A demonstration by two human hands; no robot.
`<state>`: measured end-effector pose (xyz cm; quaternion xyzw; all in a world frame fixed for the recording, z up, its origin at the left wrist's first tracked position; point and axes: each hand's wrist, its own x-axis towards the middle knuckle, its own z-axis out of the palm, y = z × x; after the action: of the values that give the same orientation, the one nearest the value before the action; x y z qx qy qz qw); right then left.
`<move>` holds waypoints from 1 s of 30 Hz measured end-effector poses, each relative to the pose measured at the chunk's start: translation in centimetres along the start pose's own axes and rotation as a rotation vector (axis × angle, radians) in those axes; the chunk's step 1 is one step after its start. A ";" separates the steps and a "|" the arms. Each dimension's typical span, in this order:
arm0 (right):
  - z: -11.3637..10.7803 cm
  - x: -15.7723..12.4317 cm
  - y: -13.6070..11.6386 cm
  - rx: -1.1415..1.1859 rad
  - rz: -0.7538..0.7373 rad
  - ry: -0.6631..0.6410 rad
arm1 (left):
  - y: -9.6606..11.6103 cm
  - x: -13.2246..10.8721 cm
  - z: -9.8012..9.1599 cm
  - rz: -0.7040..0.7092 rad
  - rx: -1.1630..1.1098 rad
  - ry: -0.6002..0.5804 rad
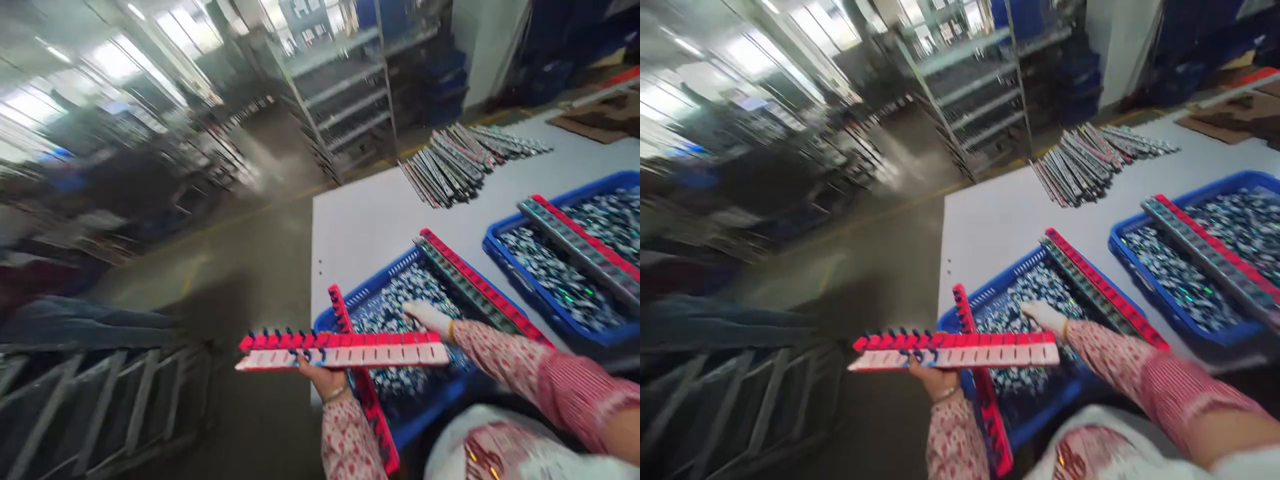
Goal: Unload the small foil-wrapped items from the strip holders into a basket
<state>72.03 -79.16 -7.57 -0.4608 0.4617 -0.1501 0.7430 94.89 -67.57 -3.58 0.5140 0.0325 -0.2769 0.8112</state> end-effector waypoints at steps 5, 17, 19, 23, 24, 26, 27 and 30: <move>-3.2 1.4 -1.1 -0.692 -0.366 0.081 | -1.6 0.1 1.0 -0.006 0.052 0.053; -3.0 -0.8 1.8 -0.556 -0.464 -0.125 | -0.8 -0.1 1.4 -0.007 -0.062 0.029; -3.4 0.2 1.9 -0.400 -0.370 -0.047 | -0.8 -0.2 1.2 0.009 -0.078 -0.025; -4.0 2.9 0.5 -0.327 -0.262 0.221 | -2.4 -1.9 1.2 -0.078 -0.032 -0.037; -3.8 3.4 -0.2 -0.351 -0.265 0.275 | -3.1 -2.5 1.4 -0.097 -0.008 -0.032; -2.3 3.9 -1.7 -0.407 -0.308 0.243 | -4.8 -3.9 1.9 -0.126 0.042 -0.029; -1.2 4.0 -2.5 -0.413 -0.331 0.180 | -5.7 -4.7 2.2 -0.132 0.064 -0.033; 2.9 3.9 -4.5 -0.436 -0.416 -0.020 | -8.2 -6.8 2.9 -0.161 0.135 -0.016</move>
<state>77.39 -82.52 -5.59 -0.6955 0.3711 -0.1920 0.5845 84.52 -69.80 -6.66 0.5609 0.0484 -0.3466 0.7503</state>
